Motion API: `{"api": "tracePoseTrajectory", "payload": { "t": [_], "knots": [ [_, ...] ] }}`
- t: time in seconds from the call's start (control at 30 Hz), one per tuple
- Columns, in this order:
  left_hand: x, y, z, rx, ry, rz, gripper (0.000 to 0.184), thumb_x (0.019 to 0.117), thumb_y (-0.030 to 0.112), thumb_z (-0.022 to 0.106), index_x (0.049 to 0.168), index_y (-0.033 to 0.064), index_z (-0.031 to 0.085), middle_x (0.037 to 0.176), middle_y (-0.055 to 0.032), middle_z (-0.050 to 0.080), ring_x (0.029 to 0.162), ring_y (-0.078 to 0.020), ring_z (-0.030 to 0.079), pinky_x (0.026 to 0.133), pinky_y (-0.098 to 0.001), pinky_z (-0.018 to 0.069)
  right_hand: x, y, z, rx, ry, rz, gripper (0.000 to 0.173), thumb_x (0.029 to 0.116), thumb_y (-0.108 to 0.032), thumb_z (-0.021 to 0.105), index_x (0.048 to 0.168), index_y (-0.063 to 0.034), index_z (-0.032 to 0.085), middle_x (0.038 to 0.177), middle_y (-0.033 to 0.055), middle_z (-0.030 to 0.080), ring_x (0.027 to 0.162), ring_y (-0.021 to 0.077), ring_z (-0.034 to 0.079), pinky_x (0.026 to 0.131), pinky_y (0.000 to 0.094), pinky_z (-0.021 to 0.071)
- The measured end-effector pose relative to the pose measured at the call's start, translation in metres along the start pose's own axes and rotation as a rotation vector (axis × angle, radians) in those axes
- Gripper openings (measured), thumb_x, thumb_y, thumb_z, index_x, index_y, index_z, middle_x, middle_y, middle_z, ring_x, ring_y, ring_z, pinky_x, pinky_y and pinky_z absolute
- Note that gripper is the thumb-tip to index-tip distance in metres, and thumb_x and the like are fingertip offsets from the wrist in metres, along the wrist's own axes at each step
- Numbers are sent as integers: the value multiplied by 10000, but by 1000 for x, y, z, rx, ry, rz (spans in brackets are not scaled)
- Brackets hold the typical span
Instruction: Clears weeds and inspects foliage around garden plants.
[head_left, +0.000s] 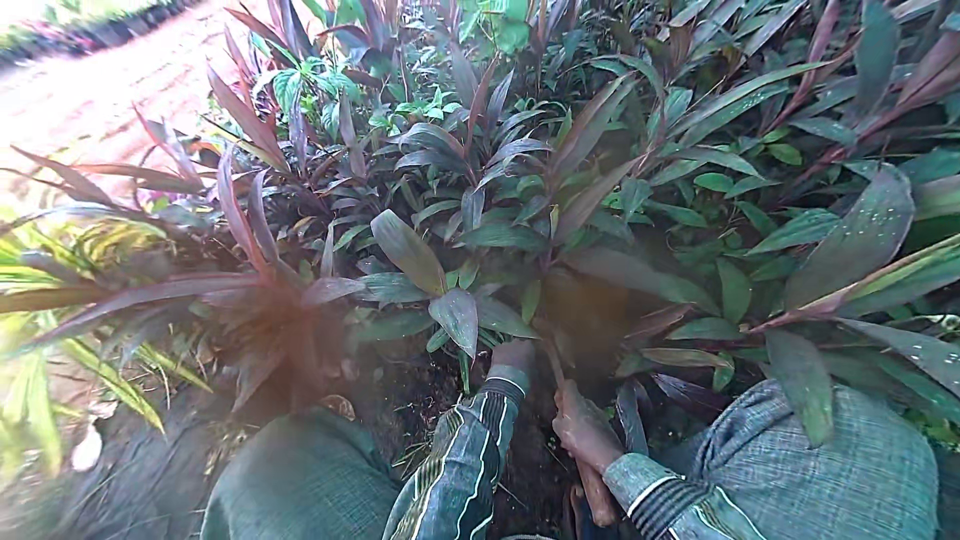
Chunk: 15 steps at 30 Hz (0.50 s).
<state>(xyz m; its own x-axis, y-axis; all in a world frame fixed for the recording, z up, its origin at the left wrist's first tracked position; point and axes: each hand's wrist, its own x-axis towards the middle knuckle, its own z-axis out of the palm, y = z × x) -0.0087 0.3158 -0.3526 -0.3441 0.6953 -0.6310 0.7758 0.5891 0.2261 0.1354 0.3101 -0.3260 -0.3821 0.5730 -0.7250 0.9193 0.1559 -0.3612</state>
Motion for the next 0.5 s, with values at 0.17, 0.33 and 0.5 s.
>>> {"api": "tracePoseTrajectory", "payload": {
  "t": [0.17,0.33,0.5],
  "knots": [
    [-12,10,-7,8,26,13,324,948,202,675,1212,15,692,1271,-241,671,1210,-438,630,968,-662,499,2,-7,-4,-96,12,13,571,986,-158,587,1501,-64,360,1279,212,647,1199,349,653,1003,510,520],
    [-14,-3,-13,-3,37,-13,299,960,206,643,1208,47,699,1284,-214,674,1213,-418,633,967,-654,498,2,-13,-3,-116,14,11,586,979,-158,595,1504,-46,360,1304,213,643,1239,344,636,1031,501,506],
    [-17,-7,-18,-37,54,-49,294,978,221,626,1228,91,710,1282,-194,685,1212,-407,641,972,-656,500,-2,-20,-3,-143,6,38,629,990,-161,590,1543,-46,312,1320,217,639,1263,347,625,1049,488,499]
  ]
}}
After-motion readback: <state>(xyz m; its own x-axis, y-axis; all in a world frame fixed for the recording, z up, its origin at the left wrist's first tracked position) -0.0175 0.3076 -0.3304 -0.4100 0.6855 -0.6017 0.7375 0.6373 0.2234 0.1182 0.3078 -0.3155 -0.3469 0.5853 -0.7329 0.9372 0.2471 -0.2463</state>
